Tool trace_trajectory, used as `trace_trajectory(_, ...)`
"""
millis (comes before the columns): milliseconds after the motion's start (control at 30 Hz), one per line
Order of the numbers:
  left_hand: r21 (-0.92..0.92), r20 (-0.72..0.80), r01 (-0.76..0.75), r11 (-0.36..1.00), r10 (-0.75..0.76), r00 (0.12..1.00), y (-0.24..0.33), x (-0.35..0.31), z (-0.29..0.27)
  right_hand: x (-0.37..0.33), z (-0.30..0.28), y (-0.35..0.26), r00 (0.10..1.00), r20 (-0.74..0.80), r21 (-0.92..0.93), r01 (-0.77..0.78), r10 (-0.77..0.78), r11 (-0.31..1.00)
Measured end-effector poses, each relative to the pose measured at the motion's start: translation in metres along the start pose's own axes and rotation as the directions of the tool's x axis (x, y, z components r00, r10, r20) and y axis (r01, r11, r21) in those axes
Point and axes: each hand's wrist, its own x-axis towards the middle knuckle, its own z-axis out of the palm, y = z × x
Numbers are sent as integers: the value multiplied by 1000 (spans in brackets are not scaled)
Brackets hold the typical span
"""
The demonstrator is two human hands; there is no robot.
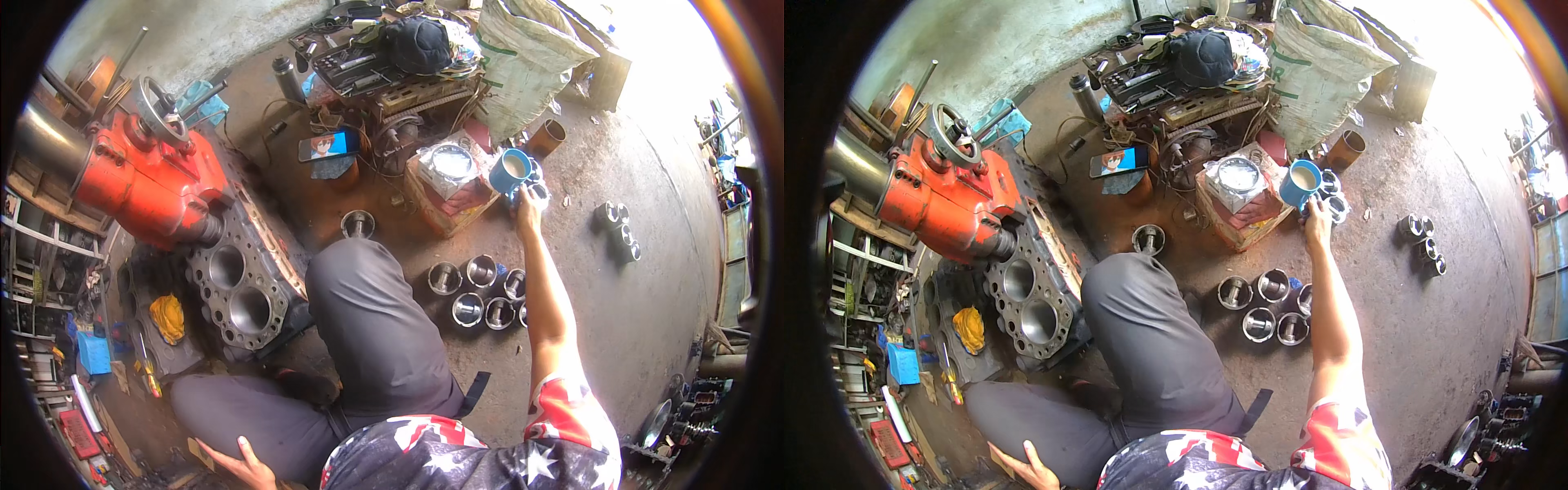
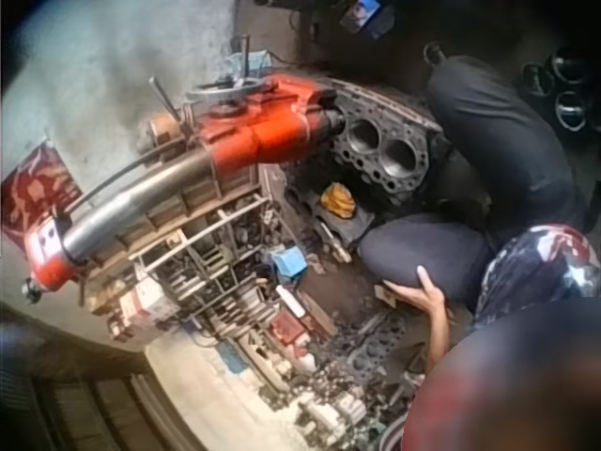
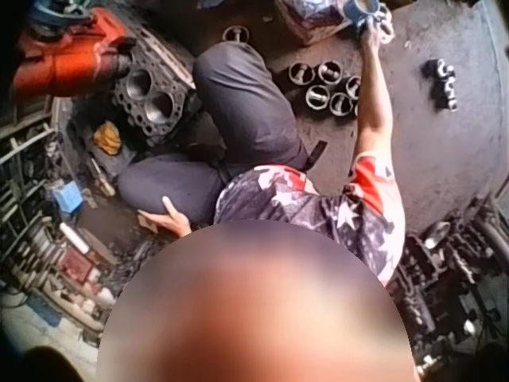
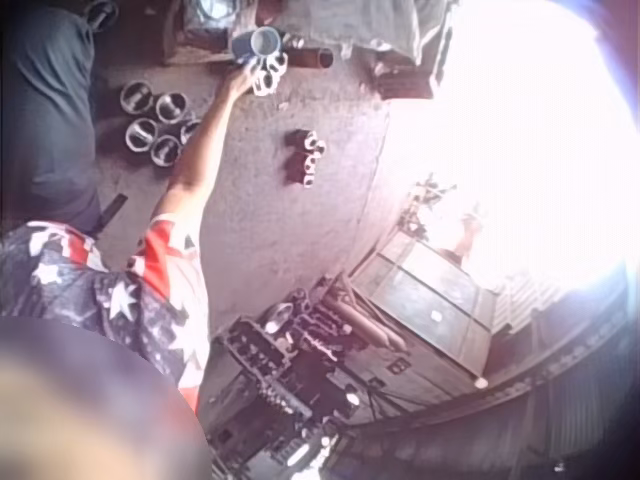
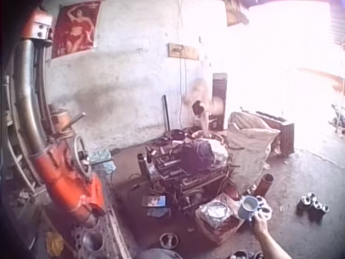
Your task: The person sits on the floor and installs small metal parts into an engine block using a red hydraulic press. They wipe a component with a yellow cloth, insert it into the press, and then walk to a bench grinder to smooth a small metal piece.
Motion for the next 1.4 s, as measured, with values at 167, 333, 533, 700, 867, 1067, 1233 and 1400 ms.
trace_trajectory(167, -17, -6, 35, 999, -35, 999, 8, 7, -1, 11, 13, 17, 996, -51, -2, -74, 73, 997)
trace_trajectory(333, 41, 30, -21, 999, 19, 999, -2, 6, 5, 22, 16, 21, 999, -26, 4, -29, 29, 1000)
trace_trajectory(533, 23, 39, 40, 999, -41, 998, -11, 2, 4, 40, 15, 27, 999, 36, -10, -22, 23, 1000)
trace_trajectory(700, 42, -5, 23, 999, -22, 1000, -5, 4, 5, 40, 10, 30, 999, 39, 55, -12, 10, 998)
trace_trajectory(867, 170, 18, 35, 985, -39, 999, 17, 14, -6, 6, 26, -15, 937, -290, -70, 183, -196, 981)
trace_trajectory(1067, 400, 16, 18, 917, -26, 1000, 47, 88, -5, -66, 175, -161, 732, 218, -236, 681, -645, 693)
trace_trajectory(1233, 358, 101, -14, 934, -24, 995, 60, 137, 6, -49, 377, -231, 614, 418, -384, 788, -670, 482)
trace_trajectory(1400, 383, 122, 53, 922, -107, 987, 44, 152, 21, 25, 516, -229, 680, 518, -667, 701, -518, 253)
